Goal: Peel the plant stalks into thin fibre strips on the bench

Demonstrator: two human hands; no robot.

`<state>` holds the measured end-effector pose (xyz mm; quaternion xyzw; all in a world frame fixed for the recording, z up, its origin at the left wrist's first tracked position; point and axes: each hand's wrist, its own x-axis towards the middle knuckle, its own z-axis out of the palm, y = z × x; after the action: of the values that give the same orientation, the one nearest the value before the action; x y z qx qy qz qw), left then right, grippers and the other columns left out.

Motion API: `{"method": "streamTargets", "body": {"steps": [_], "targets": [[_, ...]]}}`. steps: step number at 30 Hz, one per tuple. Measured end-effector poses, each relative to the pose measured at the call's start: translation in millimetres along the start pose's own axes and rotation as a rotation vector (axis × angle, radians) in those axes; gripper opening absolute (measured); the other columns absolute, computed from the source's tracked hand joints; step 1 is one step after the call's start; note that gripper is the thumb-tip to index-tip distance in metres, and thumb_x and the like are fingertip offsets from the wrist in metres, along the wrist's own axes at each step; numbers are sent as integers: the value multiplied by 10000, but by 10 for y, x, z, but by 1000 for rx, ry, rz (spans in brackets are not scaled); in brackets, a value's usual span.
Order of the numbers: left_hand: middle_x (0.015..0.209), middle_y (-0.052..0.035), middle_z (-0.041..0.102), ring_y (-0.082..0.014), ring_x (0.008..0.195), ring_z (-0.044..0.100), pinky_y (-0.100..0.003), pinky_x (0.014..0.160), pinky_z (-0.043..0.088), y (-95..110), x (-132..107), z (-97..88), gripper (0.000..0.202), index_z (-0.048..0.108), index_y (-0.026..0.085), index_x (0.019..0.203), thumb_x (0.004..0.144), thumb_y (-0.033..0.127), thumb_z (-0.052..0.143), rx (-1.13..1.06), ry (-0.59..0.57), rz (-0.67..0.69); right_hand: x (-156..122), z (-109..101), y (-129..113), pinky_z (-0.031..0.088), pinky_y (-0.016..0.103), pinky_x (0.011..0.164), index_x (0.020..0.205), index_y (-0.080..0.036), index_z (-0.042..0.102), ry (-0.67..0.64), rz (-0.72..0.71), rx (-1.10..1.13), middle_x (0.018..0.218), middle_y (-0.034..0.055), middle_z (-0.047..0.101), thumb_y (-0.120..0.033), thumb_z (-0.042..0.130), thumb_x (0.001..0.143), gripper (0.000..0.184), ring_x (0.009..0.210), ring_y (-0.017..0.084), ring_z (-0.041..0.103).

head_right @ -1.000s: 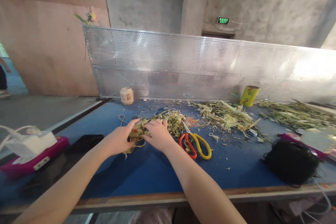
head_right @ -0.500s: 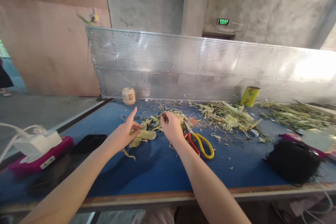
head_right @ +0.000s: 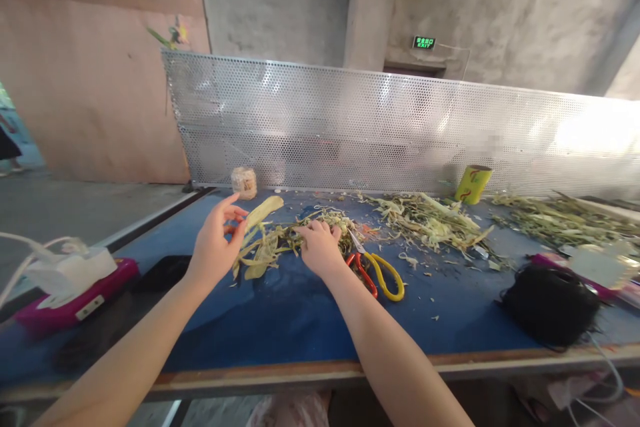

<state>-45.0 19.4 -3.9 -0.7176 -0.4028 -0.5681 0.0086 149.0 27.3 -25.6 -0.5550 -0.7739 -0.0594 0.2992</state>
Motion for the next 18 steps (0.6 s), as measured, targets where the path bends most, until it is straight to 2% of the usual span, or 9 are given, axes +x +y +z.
{"method": "streamTargets", "body": {"steps": [2,6,9,13,15,18], "targets": [[907,-57,510,-129,771,523,-259,626,485,21,-7,11,457,369,192,1200,759,124,465,-83,-3,-46,0,-15,-23,244,381,786,967,-252,613,34,-9,52,952,52,594,-101,400,758,334,933,204,486],[928,-51,496,-118,748,548,-238,595,492,107,-33,56,450,375,199,1168,740,153,506,-299,-100,-181,4,-77,-96,282,348,812,918,-205,599,117,-74,348,869,40,619,-267,386,846,233,840,166,531],[954,-53,483,-125,765,557,-222,565,491,166,-46,95,450,376,204,1154,729,171,523,-419,-150,-264,10,-70,-133,356,283,715,840,-187,595,75,-88,567,774,24,610,-323,455,808,198,702,139,529],[999,-71,468,-143,744,555,-203,448,466,208,-58,124,510,348,212,1167,705,218,563,-541,-274,-342,19,2,-137,360,242,589,611,-167,521,97,-29,687,610,-1,506,-326,513,748,210,596,123,455],[974,-61,476,-136,715,549,-217,447,475,221,-66,124,548,326,215,1185,698,231,576,-589,-321,-371,18,12,-148,366,238,595,606,-168,494,110,-16,811,610,-8,481,-335,492,754,223,598,116,443],[899,-33,501,-120,656,541,-245,464,487,251,-78,112,622,276,217,1221,688,238,596,-685,-376,-443,10,-23,-194,368,220,562,666,-173,488,52,-13,1040,614,-21,455,-367,450,767,222,572,97,419]]}}
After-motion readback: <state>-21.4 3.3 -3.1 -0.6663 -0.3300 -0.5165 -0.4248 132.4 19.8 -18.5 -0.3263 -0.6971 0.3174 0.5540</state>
